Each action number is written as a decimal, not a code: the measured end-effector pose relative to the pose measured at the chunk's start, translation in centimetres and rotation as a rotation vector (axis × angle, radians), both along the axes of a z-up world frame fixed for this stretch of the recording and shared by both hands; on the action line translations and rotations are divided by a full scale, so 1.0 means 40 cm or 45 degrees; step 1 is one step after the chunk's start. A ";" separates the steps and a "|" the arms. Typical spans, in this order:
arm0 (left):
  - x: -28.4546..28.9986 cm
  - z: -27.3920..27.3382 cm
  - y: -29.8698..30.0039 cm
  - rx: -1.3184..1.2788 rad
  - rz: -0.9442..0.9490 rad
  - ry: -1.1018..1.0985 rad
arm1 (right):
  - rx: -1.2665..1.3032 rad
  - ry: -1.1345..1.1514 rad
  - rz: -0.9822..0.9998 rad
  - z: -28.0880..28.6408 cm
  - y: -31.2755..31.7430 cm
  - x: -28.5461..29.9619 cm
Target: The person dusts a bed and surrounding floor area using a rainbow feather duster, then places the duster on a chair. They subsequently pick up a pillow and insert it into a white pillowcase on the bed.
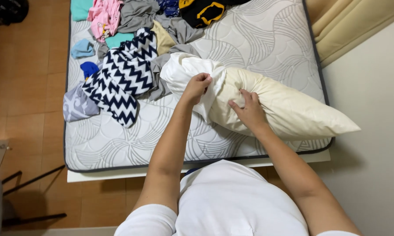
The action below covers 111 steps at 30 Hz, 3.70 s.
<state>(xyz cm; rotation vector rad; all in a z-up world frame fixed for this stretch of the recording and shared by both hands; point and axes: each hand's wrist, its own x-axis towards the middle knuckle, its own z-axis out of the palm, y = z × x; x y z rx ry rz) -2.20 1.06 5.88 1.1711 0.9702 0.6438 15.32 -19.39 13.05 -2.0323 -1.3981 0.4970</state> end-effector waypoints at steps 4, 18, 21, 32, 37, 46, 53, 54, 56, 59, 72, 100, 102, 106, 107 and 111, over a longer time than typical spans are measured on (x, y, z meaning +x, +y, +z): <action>-0.032 0.048 -0.045 -0.169 -0.077 -0.025 | -0.010 -0.036 0.066 -0.008 0.020 0.028; 0.017 0.145 -0.116 1.217 0.011 1.009 | -0.087 0.081 -0.016 0.048 0.012 -0.037; 0.029 0.166 -0.088 0.903 -0.213 1.180 | 0.077 0.070 -0.054 0.021 -0.017 -0.054; 0.164 0.041 -0.122 0.881 -0.218 0.854 | 0.103 0.063 -0.225 -0.044 -0.019 -0.034; 0.203 0.169 -0.216 0.787 -0.320 0.638 | 0.209 0.256 -0.381 -0.164 0.025 -0.017; 0.185 0.081 -0.205 0.861 -0.393 0.764 | 0.055 0.768 -0.377 -0.149 0.077 0.003; 0.053 0.118 -0.246 1.021 -0.271 0.700 | 0.204 0.905 -0.316 -0.187 0.071 0.042; 0.024 0.132 -0.259 1.070 -0.281 0.776 | 0.222 0.894 -0.301 -0.168 0.062 0.034; -0.020 0.095 -0.265 1.136 -0.262 0.828 | 0.249 0.738 -0.275 -0.058 0.034 -0.006; -0.041 0.056 -0.248 1.196 -0.247 0.882 | 0.259 0.406 -0.212 0.029 -0.004 -0.022; 0.007 0.005 -0.252 0.689 -0.230 0.577 | 0.053 -0.142 -0.013 -0.182 -0.083 0.019; 0.074 0.040 -0.187 0.644 -0.545 0.643 | 0.319 -0.021 -0.050 -0.171 0.049 -0.013; 0.058 -0.022 -0.179 0.675 -0.346 0.521 | 0.190 -0.058 0.020 -0.150 0.056 -0.028; -0.007 0.023 -0.207 0.520 -0.293 0.519 | 0.127 -0.121 -0.003 -0.171 0.068 -0.020; -0.024 0.019 -0.212 0.561 -0.307 0.616 | 0.145 -0.155 0.005 -0.177 0.069 -0.017; -0.083 0.009 -0.236 0.595 -0.399 0.866 | 0.160 -0.190 0.005 -0.207 0.075 0.001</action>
